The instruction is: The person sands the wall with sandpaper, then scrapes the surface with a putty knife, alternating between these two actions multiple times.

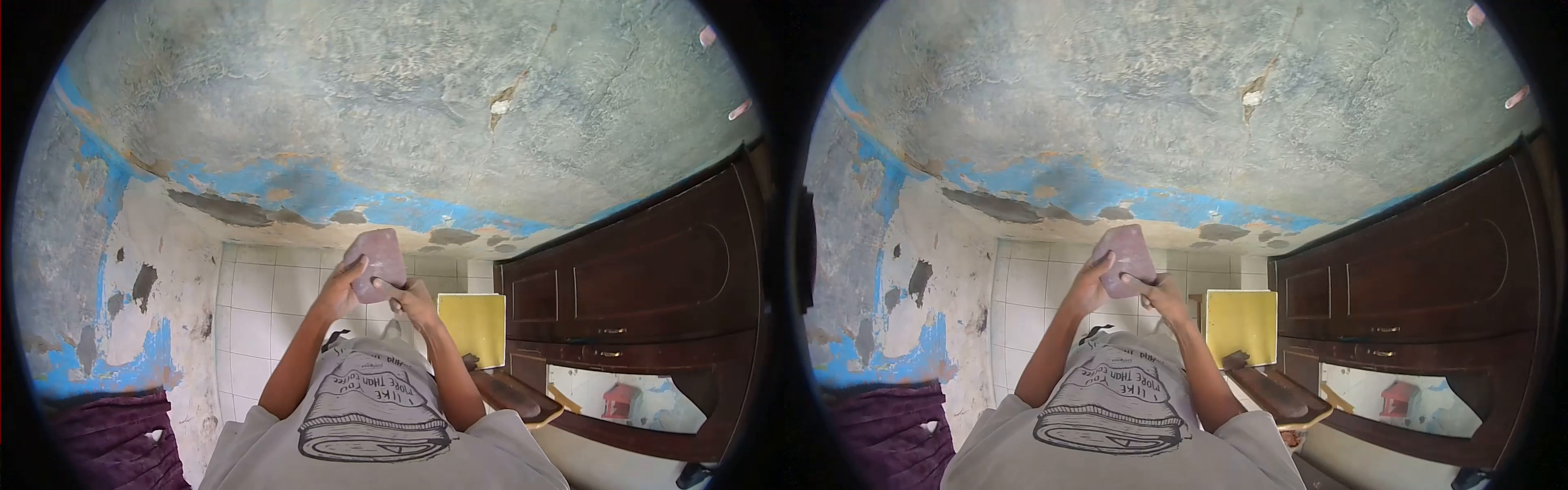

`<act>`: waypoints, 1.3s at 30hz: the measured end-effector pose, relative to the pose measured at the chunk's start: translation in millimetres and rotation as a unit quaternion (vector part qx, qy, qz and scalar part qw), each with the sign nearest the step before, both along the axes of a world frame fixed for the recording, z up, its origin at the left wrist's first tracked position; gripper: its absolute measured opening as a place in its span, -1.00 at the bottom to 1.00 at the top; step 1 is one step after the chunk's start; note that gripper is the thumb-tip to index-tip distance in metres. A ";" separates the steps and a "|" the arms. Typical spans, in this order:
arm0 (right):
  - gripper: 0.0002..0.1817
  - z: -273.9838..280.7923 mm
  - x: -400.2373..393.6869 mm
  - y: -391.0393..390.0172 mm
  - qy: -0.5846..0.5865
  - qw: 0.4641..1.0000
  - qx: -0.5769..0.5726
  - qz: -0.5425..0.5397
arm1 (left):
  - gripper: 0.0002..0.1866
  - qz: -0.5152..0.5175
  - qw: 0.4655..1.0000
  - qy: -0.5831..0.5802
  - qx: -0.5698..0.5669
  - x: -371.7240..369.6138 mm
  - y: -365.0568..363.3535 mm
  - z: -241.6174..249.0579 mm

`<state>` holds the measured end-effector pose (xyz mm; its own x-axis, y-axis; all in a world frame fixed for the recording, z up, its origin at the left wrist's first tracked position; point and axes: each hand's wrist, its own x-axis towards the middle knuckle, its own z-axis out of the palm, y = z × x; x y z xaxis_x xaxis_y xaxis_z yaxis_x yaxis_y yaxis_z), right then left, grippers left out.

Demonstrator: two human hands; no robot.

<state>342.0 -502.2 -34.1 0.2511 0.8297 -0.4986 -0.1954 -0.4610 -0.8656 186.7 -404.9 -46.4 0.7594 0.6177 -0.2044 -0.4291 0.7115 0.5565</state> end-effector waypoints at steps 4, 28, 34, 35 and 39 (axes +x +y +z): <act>-0.54 1.2 48.1 -8.5 -0.028 0.999 0.009 -0.020 | -0.43 0.041 0.999 0.008 -0.002 61.5 -13.2 -7.0; -0.59 23.5 136.4 149.9 -0.192 0.934 0.230 -0.196 | -0.49 0.529 0.559 0.296 0.566 117.9 249.5 97.0; -0.59 -32.6 126.3 148.5 -0.164 0.950 0.170 -0.201 | -0.43 0.464 0.551 0.398 0.568 157.1 220.0 -13.3; -0.59 -30.9 125.3 151.4 -0.165 0.955 0.154 -0.190 | -0.45 0.472 0.555 0.388 0.565 153.4 222.2 -10.5; -0.62 -0.2 133.9 166.3 -0.176 0.937 0.194 -0.230 | -0.46 0.517 0.585 0.313 0.541 144.3 255.3 57.0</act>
<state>476.0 -335.9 -34.3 0.7195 0.6945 -0.0013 0.0319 -0.0349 -0.9989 331.0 -149.6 10.7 -0.1491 0.7051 0.6932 0.2092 -0.6627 0.7191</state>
